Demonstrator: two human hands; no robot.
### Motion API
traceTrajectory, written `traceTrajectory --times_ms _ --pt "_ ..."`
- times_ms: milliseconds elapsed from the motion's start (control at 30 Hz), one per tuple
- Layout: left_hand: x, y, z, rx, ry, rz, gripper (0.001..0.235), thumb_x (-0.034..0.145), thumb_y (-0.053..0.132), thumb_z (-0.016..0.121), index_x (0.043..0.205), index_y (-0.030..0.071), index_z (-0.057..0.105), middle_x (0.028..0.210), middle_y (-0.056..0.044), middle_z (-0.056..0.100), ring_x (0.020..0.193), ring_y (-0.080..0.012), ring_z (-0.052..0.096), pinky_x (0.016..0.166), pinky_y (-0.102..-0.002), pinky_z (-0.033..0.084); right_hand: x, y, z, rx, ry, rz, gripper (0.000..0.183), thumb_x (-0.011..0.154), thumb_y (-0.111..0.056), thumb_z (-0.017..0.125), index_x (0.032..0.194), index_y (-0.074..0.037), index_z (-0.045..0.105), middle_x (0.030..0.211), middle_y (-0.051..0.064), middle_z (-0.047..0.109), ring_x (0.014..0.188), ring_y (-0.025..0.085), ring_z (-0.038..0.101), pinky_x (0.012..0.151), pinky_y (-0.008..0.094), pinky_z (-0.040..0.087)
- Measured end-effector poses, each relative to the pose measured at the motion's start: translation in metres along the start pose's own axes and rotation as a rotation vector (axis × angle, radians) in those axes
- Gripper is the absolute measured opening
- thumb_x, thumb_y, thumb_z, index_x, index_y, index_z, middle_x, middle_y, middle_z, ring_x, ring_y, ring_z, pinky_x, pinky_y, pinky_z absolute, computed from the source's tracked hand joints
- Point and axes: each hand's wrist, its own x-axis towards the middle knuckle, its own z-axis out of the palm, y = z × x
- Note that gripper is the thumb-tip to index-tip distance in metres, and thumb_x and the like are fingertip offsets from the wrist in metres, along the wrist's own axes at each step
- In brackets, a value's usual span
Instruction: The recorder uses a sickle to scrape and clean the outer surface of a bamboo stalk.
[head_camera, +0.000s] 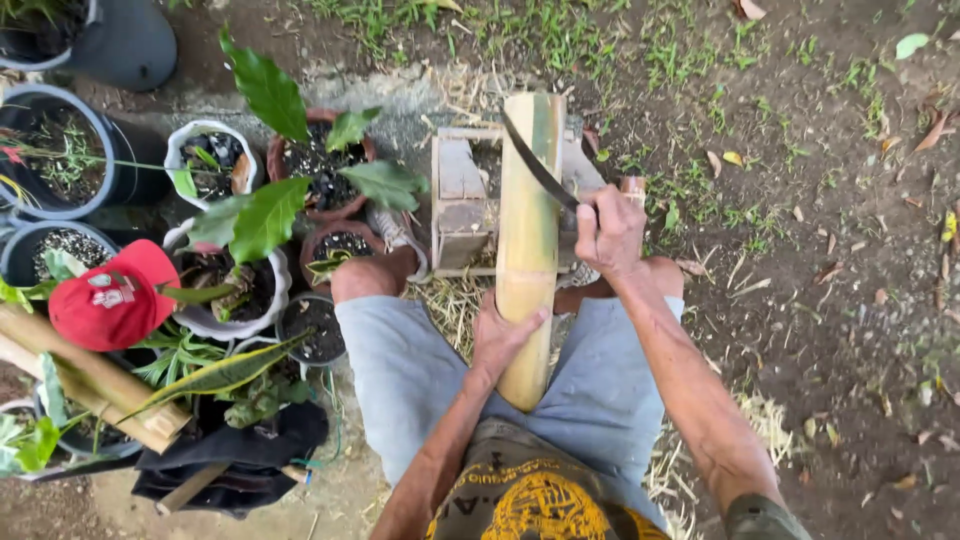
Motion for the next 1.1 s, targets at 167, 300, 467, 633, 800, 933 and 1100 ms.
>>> traceTrajectory --times_ms 167,300,467,633,800,933,1100 --pt "0.035 -0.015 0.006 0.006 0.159 0.16 0.066 0.08 0.032 0.083 0.129 -0.002 0.056 0.107 -0.016 0.067 0.094 -0.0223 0.065 0.085 -0.038 0.055 0.019 -0.002 -0.006 -0.107 -0.111 -0.133 0.011 0.09 -0.01 0.068 0.095 -0.004 0.06 0.083 0.014 0.062 0.073 0.032 0.065 0.065 0.042 0.051" --pt "0.096 0.021 -0.003 -0.1 0.367 0.273 0.054 0.1 0.035 0.06 0.137 -0.003 0.051 0.11 -0.013 0.065 0.094 -0.019 0.064 0.086 -0.037 0.053 0.037 0.004 -0.006 -0.19 -0.23 -0.308 0.018 0.086 -0.016 0.068 0.096 -0.005 0.06 0.089 0.013 0.061 0.083 0.031 0.065 0.075 0.04 0.053" --pt "0.192 0.04 0.012 -0.066 0.452 0.225 0.047 0.103 0.037 0.049 0.12 -0.006 0.055 0.091 -0.02 0.067 0.084 -0.0286 0.064 0.082 -0.044 0.049 0.056 0.018 -0.002 -0.248 -0.368 -0.382 0.019 0.083 -0.017 0.07 0.095 -0.005 0.062 0.088 0.011 0.058 0.085 0.028 0.062 0.075 0.04 0.05" --pt "0.22 0.035 0.026 -0.036 0.66 0.104 0.047 0.106 0.035 0.039 0.095 -0.007 0.056 0.08 -0.028 0.063 0.074 -0.042 0.06 0.078 -0.052 0.044 0.06 0.008 -0.01 -0.361 0.002 -0.322 0.026 0.088 -0.021 0.071 0.105 -0.005 0.059 0.101 0.012 0.06 0.099 0.029 0.06 0.087 0.043 0.049" --pt "0.215 0.023 0.03 0.024 0.741 0.152 0.044 0.107 0.029 0.038 0.091 -0.007 0.057 0.08 -0.027 0.062 0.076 -0.0437 0.059 0.078 -0.055 0.043 0.027 0.037 0.015 0.531 0.424 1.025 0.035 0.096 -0.031 0.064 0.114 -0.004 0.052 0.081 0.006 0.065 0.059 0.017 0.063 0.047 0.034 0.047" --pt "0.205 0.035 0.026 0.006 0.687 0.095 0.044 0.107 0.029 0.037 0.089 -0.007 0.056 0.077 -0.026 0.062 0.072 -0.0425 0.06 0.076 -0.053 0.043 0.022 0.074 0.062 0.741 0.531 0.74 0.036 0.114 -0.033 0.06 0.113 0.003 0.053 0.089 0.007 0.058 0.069 0.017 0.062 0.058 0.031 0.05" --pt "0.222 0.036 0.025 -0.046 0.671 0.016 0.043 0.105 0.026 0.038 0.086 -0.008 0.056 0.076 -0.027 0.063 0.072 -0.0427 0.061 0.076 -0.052 0.044 0.058 0.076 0.078 0.894 0.782 1.012 0.034 0.104 -0.034 0.052 0.089 -0.003 0.049 0.064 0.006 0.053 0.043 0.016 0.052 0.037 0.032 0.044"
